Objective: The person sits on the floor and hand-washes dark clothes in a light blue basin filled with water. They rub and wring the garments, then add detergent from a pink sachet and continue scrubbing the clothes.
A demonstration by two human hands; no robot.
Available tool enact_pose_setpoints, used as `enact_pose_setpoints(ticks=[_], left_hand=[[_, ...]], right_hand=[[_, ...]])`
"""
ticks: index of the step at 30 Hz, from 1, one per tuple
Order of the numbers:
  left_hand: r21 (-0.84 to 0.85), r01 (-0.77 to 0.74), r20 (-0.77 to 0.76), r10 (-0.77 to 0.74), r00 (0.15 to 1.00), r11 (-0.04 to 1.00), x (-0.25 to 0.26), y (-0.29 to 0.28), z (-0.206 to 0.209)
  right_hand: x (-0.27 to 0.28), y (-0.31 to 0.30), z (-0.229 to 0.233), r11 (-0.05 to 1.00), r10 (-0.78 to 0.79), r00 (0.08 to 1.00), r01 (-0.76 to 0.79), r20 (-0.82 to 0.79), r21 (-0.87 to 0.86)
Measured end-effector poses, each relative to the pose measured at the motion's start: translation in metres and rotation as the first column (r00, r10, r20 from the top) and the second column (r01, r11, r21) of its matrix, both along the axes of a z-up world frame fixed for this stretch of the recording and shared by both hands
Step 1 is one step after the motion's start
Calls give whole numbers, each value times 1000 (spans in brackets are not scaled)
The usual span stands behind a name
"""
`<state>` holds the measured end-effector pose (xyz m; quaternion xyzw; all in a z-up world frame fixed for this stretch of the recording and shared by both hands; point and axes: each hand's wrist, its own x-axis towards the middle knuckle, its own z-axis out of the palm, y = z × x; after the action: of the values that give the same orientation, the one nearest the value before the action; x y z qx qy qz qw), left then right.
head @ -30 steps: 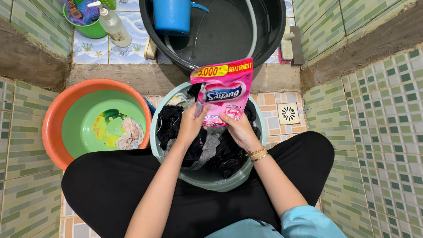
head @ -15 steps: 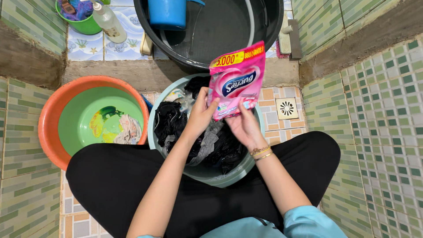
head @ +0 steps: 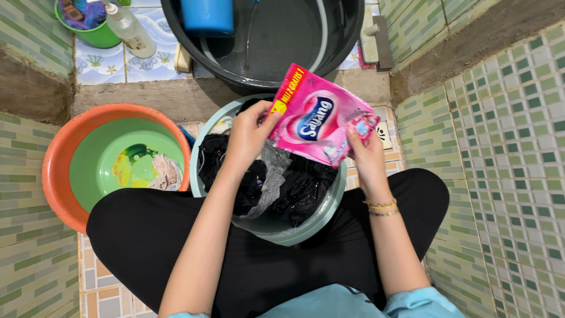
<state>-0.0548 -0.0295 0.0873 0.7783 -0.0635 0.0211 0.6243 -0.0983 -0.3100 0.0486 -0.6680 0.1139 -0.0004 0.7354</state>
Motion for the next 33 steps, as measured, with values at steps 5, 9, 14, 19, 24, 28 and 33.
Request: enact_pose_setpoints(ticks=[5,9,14,19,24,28,33], left_hand=[[83,83,109,-92,990,993,9,-26,-7],[16,136,-145,-133,980,991,16,-39,-9],[35,64,9,-64,998,997,27,-25,-10],[-32,18,-69,-20,997,999,21,21,-5],[1,-41,-66,41,997,999,-16,61,12],[56,-1,-169,11,986,998,-54,69,27],[-36,128,-233,-133,963,991,-71,44,34]], right_hand=[[-17,-27,21,977,-54,991,77,120,-200],[-15,-37,42,942,-56,977,119,204,-314],[5,-22,49,929,-6,964,104,266,-355],[22,18,61,909,131,929,27,347,-415],[15,53,79,945,169,962,-96,215,-314],[-2,54,81,891,231,921,-71,314,-448],[-32,25,91,880,200,933,-37,299,-473]])
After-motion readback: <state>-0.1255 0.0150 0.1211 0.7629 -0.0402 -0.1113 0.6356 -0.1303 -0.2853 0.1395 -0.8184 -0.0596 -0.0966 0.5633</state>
